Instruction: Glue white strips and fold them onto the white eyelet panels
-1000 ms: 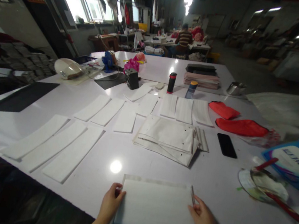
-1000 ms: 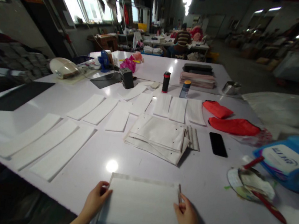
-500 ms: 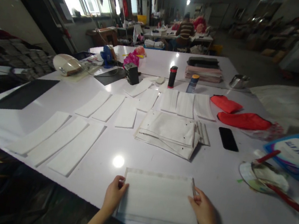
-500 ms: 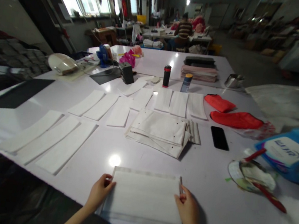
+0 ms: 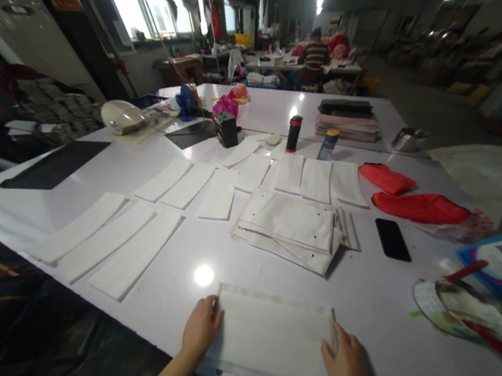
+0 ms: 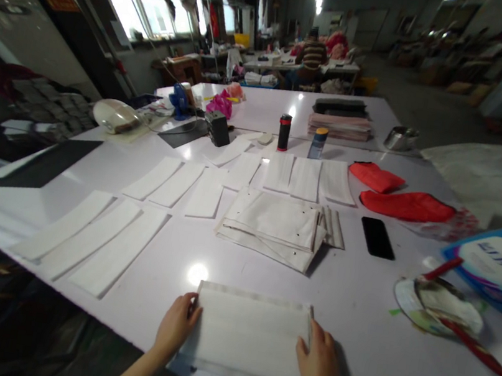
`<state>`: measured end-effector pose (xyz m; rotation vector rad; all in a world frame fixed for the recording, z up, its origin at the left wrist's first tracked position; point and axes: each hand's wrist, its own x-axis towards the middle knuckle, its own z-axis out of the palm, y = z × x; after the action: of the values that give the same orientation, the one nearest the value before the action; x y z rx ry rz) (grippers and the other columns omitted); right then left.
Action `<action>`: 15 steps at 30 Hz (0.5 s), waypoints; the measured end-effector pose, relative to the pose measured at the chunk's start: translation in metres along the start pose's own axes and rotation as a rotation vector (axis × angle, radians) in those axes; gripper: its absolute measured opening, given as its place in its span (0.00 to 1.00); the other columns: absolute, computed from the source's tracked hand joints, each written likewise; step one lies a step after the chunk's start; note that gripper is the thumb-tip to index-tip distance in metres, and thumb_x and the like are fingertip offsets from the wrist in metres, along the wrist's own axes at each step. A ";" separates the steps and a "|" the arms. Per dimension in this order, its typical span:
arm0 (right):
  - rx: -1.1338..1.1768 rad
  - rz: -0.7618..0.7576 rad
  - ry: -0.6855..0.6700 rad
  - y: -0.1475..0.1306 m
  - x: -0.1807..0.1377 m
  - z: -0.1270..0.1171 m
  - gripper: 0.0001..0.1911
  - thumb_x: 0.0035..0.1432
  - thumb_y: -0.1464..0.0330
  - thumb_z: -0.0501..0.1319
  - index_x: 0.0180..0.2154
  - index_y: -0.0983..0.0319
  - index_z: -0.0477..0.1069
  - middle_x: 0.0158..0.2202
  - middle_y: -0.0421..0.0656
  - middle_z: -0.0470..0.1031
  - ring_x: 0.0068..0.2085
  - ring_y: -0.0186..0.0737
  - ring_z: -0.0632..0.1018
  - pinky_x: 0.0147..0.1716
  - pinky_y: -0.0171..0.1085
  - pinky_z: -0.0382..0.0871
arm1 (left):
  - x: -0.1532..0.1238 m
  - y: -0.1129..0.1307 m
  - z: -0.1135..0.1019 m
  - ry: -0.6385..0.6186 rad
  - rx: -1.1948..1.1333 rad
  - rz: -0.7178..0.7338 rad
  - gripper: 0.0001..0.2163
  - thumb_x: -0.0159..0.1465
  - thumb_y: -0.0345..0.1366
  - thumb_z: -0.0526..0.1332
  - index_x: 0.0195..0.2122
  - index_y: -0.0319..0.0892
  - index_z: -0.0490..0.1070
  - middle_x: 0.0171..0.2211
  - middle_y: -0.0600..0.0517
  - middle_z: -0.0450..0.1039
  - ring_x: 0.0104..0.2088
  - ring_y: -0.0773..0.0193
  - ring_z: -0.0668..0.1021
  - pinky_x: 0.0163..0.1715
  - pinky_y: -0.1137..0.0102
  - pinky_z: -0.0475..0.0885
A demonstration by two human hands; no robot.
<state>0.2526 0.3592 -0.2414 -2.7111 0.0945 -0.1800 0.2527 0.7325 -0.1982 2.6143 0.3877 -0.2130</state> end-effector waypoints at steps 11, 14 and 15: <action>-0.042 -0.063 -0.023 0.004 -0.001 0.005 0.21 0.66 0.67 0.48 0.56 0.65 0.69 0.36 0.48 0.68 0.39 0.49 0.70 0.41 0.48 0.66 | 0.031 0.018 -0.013 -0.100 -0.103 -0.091 0.13 0.65 0.38 0.56 0.50 0.41 0.67 0.39 0.47 0.74 0.40 0.59 0.75 0.39 0.69 0.63; -0.131 -0.034 -0.079 -0.001 -0.001 0.000 0.20 0.65 0.71 0.55 0.57 0.63 0.69 0.38 0.46 0.69 0.40 0.48 0.71 0.42 0.47 0.65 | 0.036 0.021 -0.015 -0.126 -0.110 -0.127 0.11 0.65 0.38 0.56 0.47 0.43 0.67 0.36 0.49 0.75 0.38 0.59 0.76 0.36 0.69 0.62; -0.166 -0.013 -0.102 -0.003 -0.001 -0.002 0.20 0.64 0.73 0.57 0.57 0.61 0.69 0.39 0.46 0.69 0.41 0.48 0.71 0.43 0.47 0.66 | 0.039 0.022 -0.017 -0.136 -0.105 -0.137 0.11 0.64 0.39 0.56 0.46 0.43 0.67 0.35 0.50 0.75 0.37 0.59 0.76 0.35 0.69 0.62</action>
<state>0.2516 0.3614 -0.2380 -2.8809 0.0642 -0.0393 0.2975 0.7308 -0.1824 2.4558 0.5158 -0.4029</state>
